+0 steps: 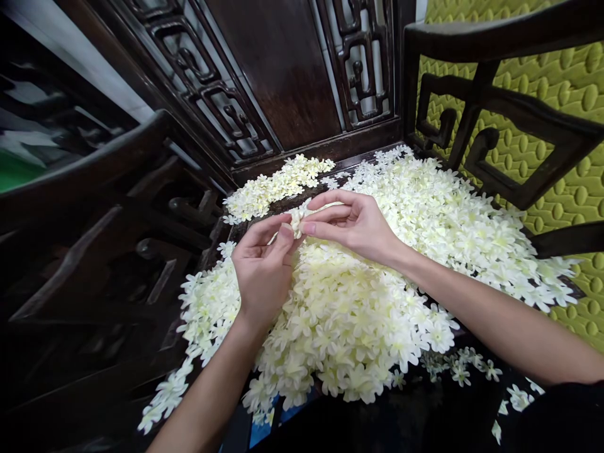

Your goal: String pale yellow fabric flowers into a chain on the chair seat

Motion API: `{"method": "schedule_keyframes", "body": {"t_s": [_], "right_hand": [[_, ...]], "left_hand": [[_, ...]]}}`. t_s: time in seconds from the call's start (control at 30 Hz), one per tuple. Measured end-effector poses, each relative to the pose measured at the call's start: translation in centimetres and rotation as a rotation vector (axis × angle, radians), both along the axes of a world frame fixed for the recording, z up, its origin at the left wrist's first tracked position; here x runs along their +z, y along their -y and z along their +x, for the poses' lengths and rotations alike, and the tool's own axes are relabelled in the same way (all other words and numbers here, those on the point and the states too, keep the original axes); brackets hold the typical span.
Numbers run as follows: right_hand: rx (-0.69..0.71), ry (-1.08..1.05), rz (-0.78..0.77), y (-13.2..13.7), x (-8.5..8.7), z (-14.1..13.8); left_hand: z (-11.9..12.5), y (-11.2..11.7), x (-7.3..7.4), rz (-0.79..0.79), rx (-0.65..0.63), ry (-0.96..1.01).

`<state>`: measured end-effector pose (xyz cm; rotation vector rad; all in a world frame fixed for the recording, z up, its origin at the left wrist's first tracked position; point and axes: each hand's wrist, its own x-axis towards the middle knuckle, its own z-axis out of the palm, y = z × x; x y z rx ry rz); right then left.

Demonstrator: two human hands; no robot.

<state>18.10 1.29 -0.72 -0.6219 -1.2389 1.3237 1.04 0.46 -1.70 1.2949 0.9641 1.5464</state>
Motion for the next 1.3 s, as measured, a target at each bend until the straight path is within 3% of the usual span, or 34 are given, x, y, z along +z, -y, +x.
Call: {"method": "schedule_keyframes", "body": {"t_s": [0.3, 0.77, 1.3], "right_hand": [[-0.002, -0.003, -0.018, 0.02, 0.12, 0.07], [-0.038, 0.034, -0.024, -0.01, 0.24, 0.14], [-0.016, 0.047, -0.037, 0.1, 0.28, -0.03]], "left_hand": [[-0.06, 0.09, 0.0, -0.052, -0.013, 0.023], [0.12, 0.3, 0.24, 0.113, 0.034, -0.126], [0.04, 0.21, 0.35, -0.009, 0.015, -0.079]]}}
